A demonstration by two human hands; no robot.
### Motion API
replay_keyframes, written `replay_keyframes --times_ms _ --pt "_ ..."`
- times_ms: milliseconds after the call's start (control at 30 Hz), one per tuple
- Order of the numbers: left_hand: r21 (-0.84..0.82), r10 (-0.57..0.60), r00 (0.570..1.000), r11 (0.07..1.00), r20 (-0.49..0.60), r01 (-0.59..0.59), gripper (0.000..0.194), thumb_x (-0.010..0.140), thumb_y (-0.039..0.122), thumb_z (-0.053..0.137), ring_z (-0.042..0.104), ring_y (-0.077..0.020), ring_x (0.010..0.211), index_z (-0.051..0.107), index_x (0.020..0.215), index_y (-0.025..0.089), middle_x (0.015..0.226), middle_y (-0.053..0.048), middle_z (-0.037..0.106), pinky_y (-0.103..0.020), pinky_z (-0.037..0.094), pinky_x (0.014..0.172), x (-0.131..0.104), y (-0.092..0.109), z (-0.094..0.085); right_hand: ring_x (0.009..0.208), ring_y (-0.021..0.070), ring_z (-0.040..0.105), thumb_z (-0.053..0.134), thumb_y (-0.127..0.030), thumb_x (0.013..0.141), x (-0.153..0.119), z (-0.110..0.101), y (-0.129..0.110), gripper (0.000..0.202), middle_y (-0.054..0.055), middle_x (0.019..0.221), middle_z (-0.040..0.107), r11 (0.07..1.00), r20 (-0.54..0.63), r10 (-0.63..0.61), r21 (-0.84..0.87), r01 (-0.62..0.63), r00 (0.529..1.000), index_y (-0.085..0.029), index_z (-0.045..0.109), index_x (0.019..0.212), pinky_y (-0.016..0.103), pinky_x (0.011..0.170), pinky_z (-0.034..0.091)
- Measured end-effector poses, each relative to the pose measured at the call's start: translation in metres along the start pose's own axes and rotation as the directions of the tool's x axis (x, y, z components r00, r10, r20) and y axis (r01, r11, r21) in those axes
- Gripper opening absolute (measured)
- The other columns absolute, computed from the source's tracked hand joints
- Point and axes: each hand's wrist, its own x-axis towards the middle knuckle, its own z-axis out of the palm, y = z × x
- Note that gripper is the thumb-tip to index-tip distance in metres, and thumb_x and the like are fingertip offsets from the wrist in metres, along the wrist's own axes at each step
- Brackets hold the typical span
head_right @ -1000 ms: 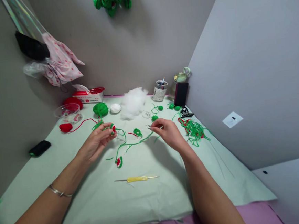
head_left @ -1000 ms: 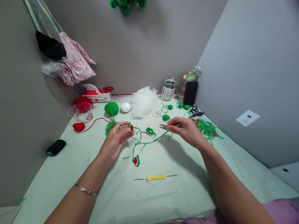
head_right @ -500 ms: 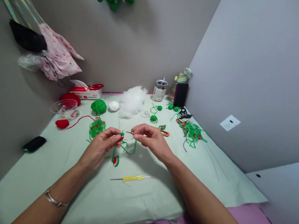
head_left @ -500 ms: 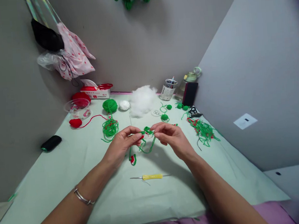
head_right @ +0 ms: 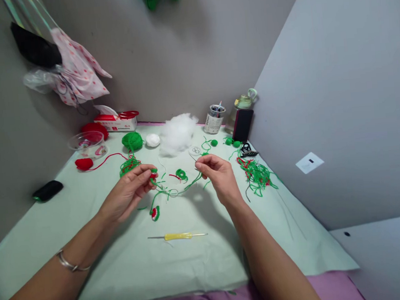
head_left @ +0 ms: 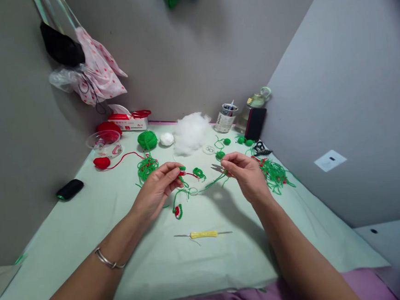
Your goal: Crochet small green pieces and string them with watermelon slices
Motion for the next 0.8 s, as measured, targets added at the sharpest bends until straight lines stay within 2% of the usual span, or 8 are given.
replay_keyframes --times_ms 200,300,400,500,667,800 --pt "0.031 0.033 0.999 0.999 -0.025 -0.032 0.017 0.086 0.031 0.075 0.06 -0.011 0.076 0.075 0.098 0.019 0.089 -0.002 0.069 -0.024 0.05 0.078 0.001 -0.007 0.0 0.064 0.0117 0.048 0.082 -0.033 0.073 -0.005 0.007 0.003 0.017 -0.001 0.072 0.062 0.999 0.036 0.003 0.049 -0.004 0.999 -0.02 0.073 0.078 0.025 0.058 0.04" --pt "0.079 0.064 0.998 0.995 -0.013 -0.063 0.021 0.084 0.027 0.076 0.061 -0.0126 0.086 0.075 0.103 0.02 0.098 -0.003 0.071 -0.027 0.049 0.087 0.002 -0.008 -0.002 0.062 0.0104 0.048 0.085 -0.033 0.069 -0.008 0.008 -0.002 0.018 -0.001 0.072 0.062 0.991 0.069 0.024 0.13 -0.032 0.997 -0.021 0.073 0.076 0.024 0.056 0.04" --pt "0.16 0.087 0.996 0.983 -0.005 -0.085 0.023 0.082 0.026 0.077 0.062 -0.0141 0.092 0.074 0.105 0.021 0.101 -0.002 0.07 -0.028 0.047 0.09 0.003 -0.012 -0.002 0.06 0.0091 0.049 0.087 -0.033 0.066 -0.011 0.009 -0.009 0.021 0.0 0.08 0.067 0.981 0.127 0.051 0.177 -0.074 0.991 -0.022 0.077 0.081 0.024 0.053 0.04" --pt "0.252 0.119 0.992 0.962 -0.04 -0.105 0.025 0.079 0.024 0.078 0.062 -0.0149 0.091 0.073 0.103 0.02 0.098 -0.002 0.07 -0.029 0.047 0.087 0.004 -0.015 -0.001 0.061 0.009 0.051 0.088 -0.034 0.066 -0.015 0.01 -0.013 0.022 0.002 0.087 0.071 0.979 0.157 0.056 0.186 -0.085 0.986 -0.023 0.079 0.083 0.023 0.053 0.041" --pt "0.387 0.193 0.98 0.908 -0.046 -0.161 0.023 0.074 0.023 0.08 0.06 -0.014 0.082 0.07 0.094 0.02 0.088 0.0 0.068 -0.028 0.046 0.077 0.002 -0.019 0.001 0.06 0.0097 0.05 0.088 -0.035 0.067 -0.016 0.011 -0.012 0.018 0.001 0.076 0.067 0.976 0.197 0.046 0.199 -0.086 0.979 -0.023 0.079 0.077 0.024 0.053 0.04" --pt "0.482 0.24 0.97 0.856 -0.046 -0.189 0.016 0.076 0.027 0.078 0.053 -0.0114 0.066 0.07 0.087 0.02 0.074 0.003 0.062 -0.027 0.042 0.065 -0.001 -0.02 0.003 0.063 0.0101 0.048 0.084 -0.036 0.075 -0.014 0.007 -0.007 0.015 0.0 0.075 0.062 0.98 0.198 -0.047 0.196 0.007 0.979 -0.023 0.076 0.072 0.025 0.056 0.039"
